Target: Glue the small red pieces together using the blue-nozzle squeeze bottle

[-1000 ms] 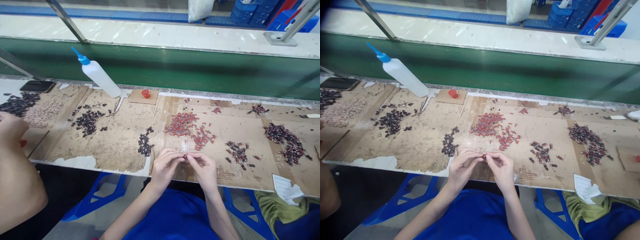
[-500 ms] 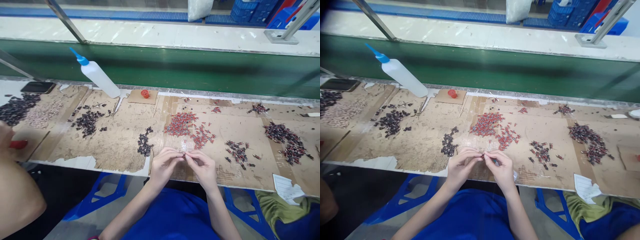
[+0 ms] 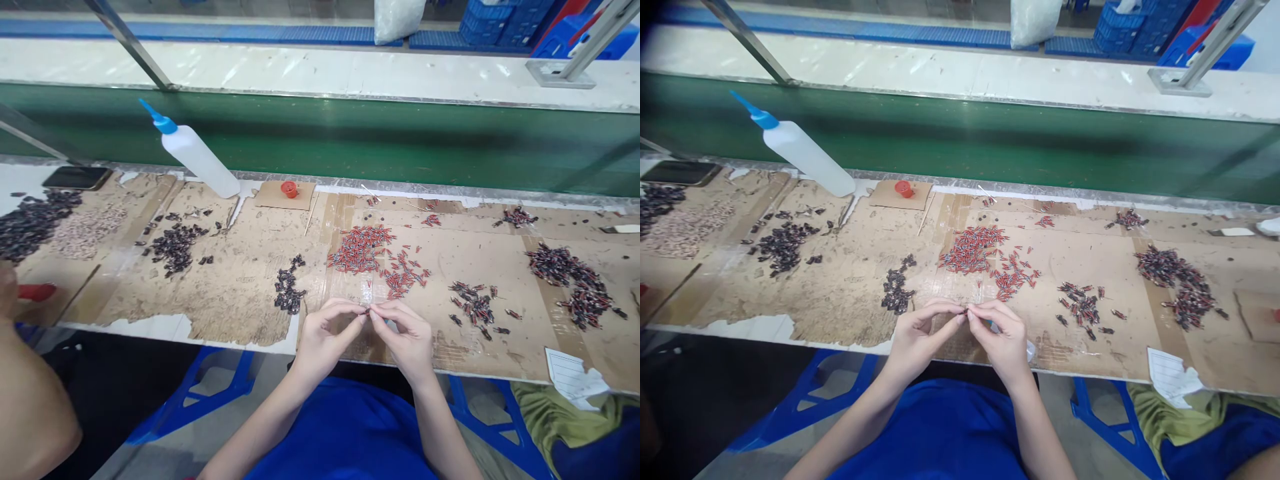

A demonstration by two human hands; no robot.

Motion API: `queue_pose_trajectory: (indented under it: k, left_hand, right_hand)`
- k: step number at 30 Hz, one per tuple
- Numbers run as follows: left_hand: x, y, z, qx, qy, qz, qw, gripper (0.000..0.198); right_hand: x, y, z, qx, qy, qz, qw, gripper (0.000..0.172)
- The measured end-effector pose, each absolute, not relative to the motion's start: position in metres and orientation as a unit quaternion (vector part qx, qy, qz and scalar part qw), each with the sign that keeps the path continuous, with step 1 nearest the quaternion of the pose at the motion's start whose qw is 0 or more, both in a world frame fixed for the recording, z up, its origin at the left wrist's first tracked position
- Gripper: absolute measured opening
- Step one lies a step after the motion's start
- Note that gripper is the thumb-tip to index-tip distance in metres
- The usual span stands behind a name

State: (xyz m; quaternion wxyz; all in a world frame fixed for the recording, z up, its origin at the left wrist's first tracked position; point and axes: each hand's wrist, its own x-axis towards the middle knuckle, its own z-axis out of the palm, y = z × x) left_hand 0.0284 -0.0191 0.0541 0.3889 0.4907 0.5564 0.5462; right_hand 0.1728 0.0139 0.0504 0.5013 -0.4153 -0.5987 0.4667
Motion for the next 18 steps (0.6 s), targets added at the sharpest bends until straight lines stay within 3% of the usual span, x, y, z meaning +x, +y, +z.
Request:
queue_pose_trajectory:
  k: [11, 15, 18]
  left_hand:
    - [0.037, -0.013, 0.045, 0.508, 0.557, 0.517, 0.405, 0.012]
    - [0.044, -0.016, 0.039, 0.606, 0.561, 0.454, 0.334, 0.043]
    - [0.045, -0.015, 0.034, 0.666, 0.550, 0.429, 0.264, 0.035]
  right_hand:
    - [0.185, 0.016, 0.055, -0.439, -0.670, 0.389, 0.455, 0.012]
    - [0.208, 0.019, 0.053, -0.578, -0.588, 0.225, 0.519, 0.016]
    - [0.228, 0.017, 0.054, -0.666, -0.552, 0.073, 0.496, 0.029]
